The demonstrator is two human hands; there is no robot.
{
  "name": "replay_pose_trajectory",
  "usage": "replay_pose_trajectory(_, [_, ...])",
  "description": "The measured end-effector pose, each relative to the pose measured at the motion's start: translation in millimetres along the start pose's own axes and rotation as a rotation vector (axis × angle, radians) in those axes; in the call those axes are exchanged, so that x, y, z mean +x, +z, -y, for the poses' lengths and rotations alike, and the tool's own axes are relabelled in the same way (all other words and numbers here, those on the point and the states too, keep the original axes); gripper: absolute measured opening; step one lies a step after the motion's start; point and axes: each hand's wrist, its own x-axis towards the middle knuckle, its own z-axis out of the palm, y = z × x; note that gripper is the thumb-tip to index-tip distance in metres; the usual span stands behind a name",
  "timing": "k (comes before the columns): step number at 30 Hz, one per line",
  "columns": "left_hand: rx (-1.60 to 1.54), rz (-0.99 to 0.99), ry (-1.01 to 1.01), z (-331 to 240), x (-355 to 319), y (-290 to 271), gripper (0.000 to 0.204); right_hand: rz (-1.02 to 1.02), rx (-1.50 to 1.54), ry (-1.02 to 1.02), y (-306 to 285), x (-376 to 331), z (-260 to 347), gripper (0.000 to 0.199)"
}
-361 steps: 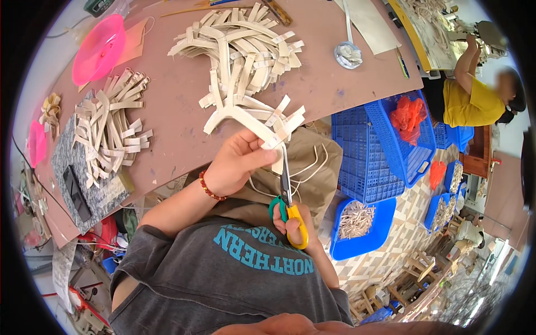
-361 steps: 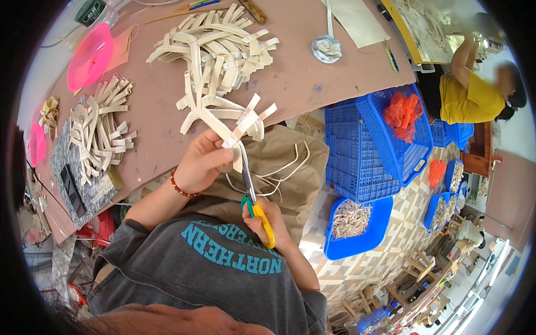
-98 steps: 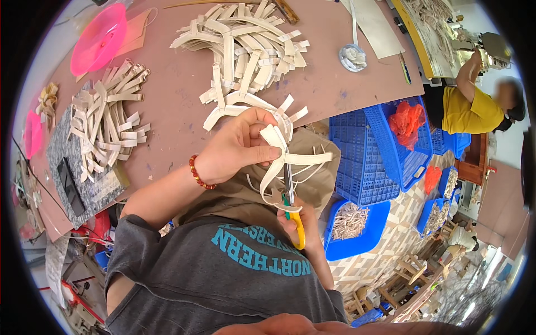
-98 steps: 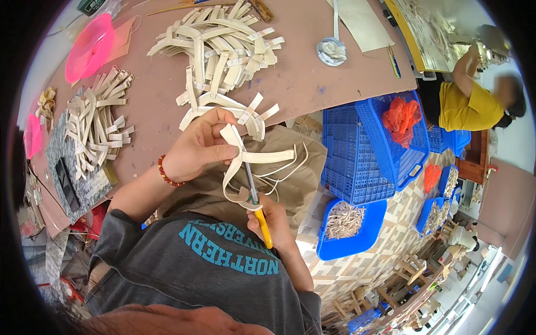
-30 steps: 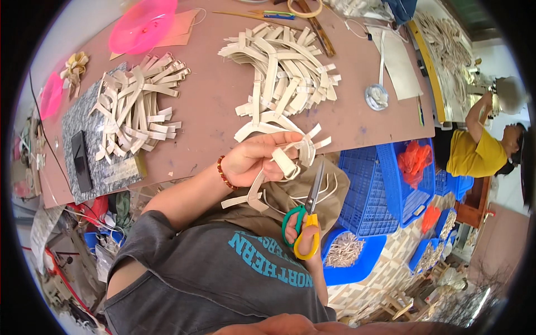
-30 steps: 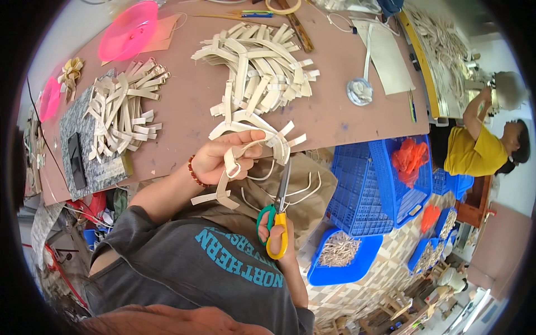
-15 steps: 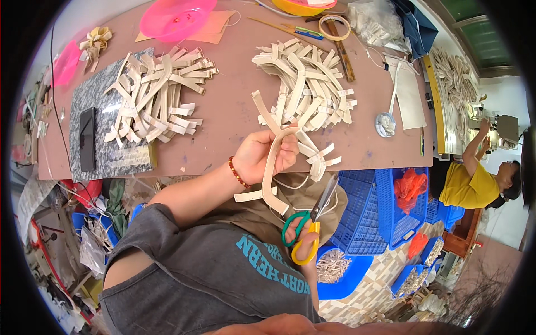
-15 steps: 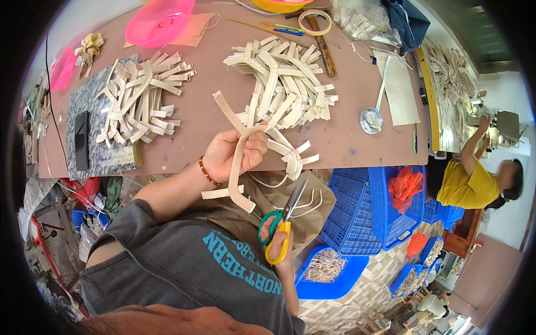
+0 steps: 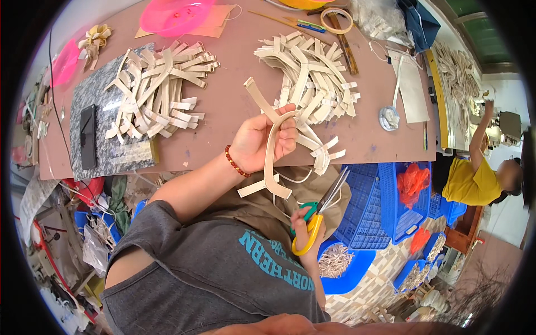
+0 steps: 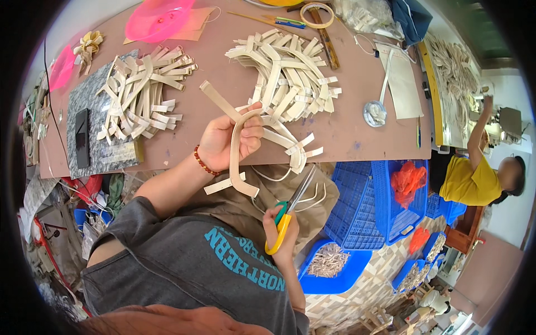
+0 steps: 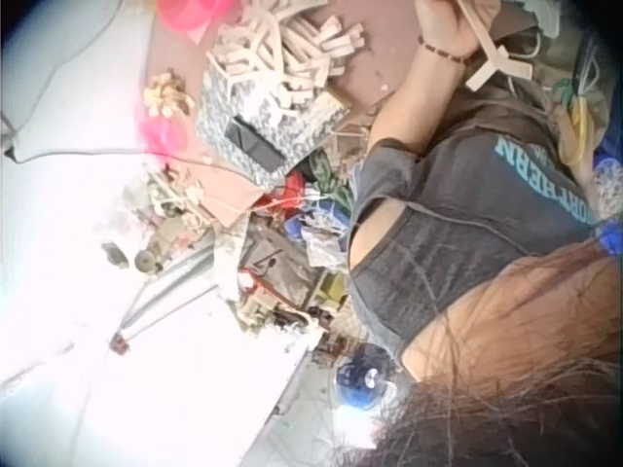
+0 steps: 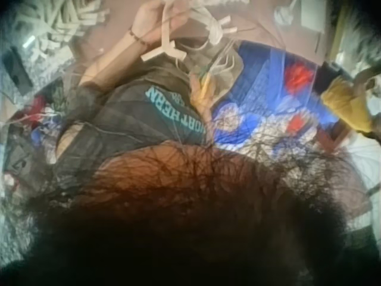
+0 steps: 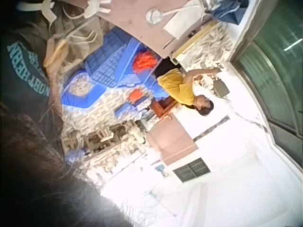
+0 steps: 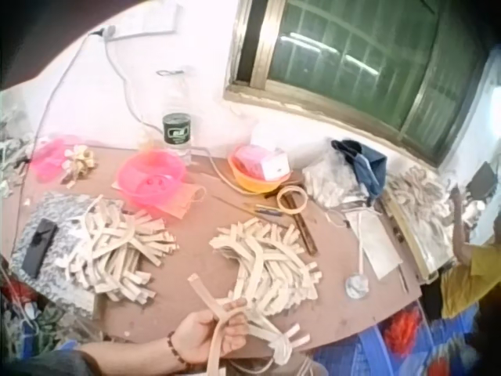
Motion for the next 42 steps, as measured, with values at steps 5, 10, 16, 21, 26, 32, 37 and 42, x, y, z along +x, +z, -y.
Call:
replay_pose_trajectory(5, [0.001,0.179,-0.026,14.6,4.6,-17.8,0.034,0.009,0.219,0.082,21.7,26.2,25.5,0.033])
replay_pose_trajectory(10, [0.458,0.036,-0.127,24.7,-4.8,-12.6,0.047,-0.120,0.224,-0.177,18.6,44.9,42.6,0.029])
replay_pose_trajectory(16, [0.960,0.036,-0.213,25.0,-38.4,-12.7,0.036,-0.118,0.295,-0.161,3.3,50.5,48.7,0.028])
replay_pose_trajectory(21, [0.848,0.115,-0.277,25.9,-31.1,-5.7,0.041,-0.009,0.407,-0.071,-2.4,50.1,43.5,0.023])
replay_pose_trajectory(26, [0.835,0.258,-0.414,20.8,-29.7,-0.7,0.040,0.099,0.630,0.101,-0.6,49.2,41.2,0.023])
replay_pose_trajectory(32, [0.945,0.117,-0.350,21.0,-28.8,-7.0,0.033,-0.046,0.260,0.087,-0.6,39.1,39.6,0.017])
replay_pose_trajectory(37, [0.909,0.052,-0.236,22.9,-27.3,-3.6,0.031,0.207,0.350,0.099,-21.4,10.0,36.7,0.049])
replay_pose_trajectory(42, [0.909,0.049,-0.248,20.9,-25.6,-2.5,0.031,0.681,0.160,0.208,-44.9,4.0,37.4,0.090])
